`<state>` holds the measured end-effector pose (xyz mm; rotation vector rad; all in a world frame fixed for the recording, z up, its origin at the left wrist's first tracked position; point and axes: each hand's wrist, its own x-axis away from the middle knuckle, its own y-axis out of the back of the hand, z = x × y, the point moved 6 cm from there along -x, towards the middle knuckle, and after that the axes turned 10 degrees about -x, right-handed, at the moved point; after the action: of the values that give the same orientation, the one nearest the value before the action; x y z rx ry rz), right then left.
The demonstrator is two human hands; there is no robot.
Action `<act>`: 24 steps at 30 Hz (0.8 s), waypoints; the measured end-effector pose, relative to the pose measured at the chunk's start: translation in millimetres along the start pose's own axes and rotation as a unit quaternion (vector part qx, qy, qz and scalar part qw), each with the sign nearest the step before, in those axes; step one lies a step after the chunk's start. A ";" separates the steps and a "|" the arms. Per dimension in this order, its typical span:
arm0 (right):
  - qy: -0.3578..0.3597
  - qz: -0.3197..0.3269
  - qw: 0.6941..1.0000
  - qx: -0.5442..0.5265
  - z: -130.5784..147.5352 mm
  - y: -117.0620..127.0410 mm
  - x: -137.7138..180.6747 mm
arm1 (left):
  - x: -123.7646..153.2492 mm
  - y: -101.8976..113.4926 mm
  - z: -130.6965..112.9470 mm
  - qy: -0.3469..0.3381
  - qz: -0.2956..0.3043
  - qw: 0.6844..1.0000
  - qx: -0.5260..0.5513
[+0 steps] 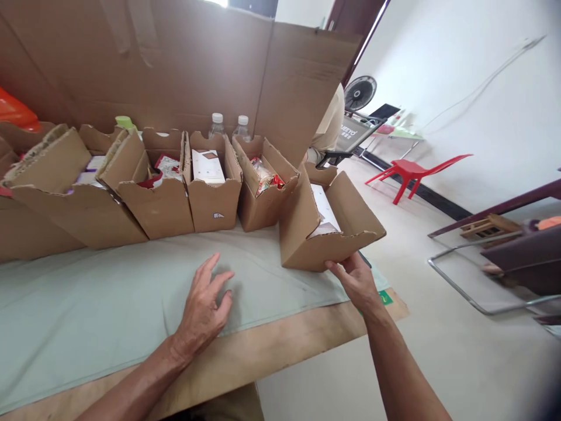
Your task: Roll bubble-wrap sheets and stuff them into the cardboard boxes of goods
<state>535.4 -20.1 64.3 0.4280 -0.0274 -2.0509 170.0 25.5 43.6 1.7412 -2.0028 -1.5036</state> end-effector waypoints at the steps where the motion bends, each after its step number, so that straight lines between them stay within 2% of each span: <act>1: 0.006 -0.004 1.000 -0.003 -2.7 1.1 -6.8 | 0.2 -0.3 2.8 0.002 -0.003 1.000 -0.003; 6: 0.025 -0.043 0.999 -0.018 -21.8 -1.1 -40.0 | 2.8 -5.4 -0.8 -0.018 0.010 1.000 -0.018; 13: 0.007 -0.097 0.995 0.012 -41.6 -0.4 -100.0 | 3.9 -11.6 2.8 -0.009 0.041 0.999 -0.021; 16: 0.015 -0.101 0.994 0.040 -40.2 -7.1 -105.9 | 2.9 -12.0 6.1 0.001 0.046 0.999 -0.013; 19: 0.047 -0.130 0.988 0.075 -22.8 -8.4 -89.3 | 2.4 -12.9 7.9 0.013 0.053 0.998 -0.011; 21: 0.097 -0.155 0.976 0.121 2.9 -4.9 -75.4 | 2.7 -14.4 8.9 0.017 0.062 0.998 -0.011; 23: 0.184 -0.145 0.947 0.221 40.3 -5.8 -69.4 | 3.4 -15.6 9.2 0.013 0.067 0.998 -0.016; 24: 0.230 -0.119 0.924 0.283 59.4 -9.7 -71.0 | 3.7 -15.8 9.2 0.009 0.066 0.998 -0.021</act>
<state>539.8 35.8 138.6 1.3219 -0.3010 -2.1065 174.1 30.2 26.0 1.5676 -2.0175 -1.4736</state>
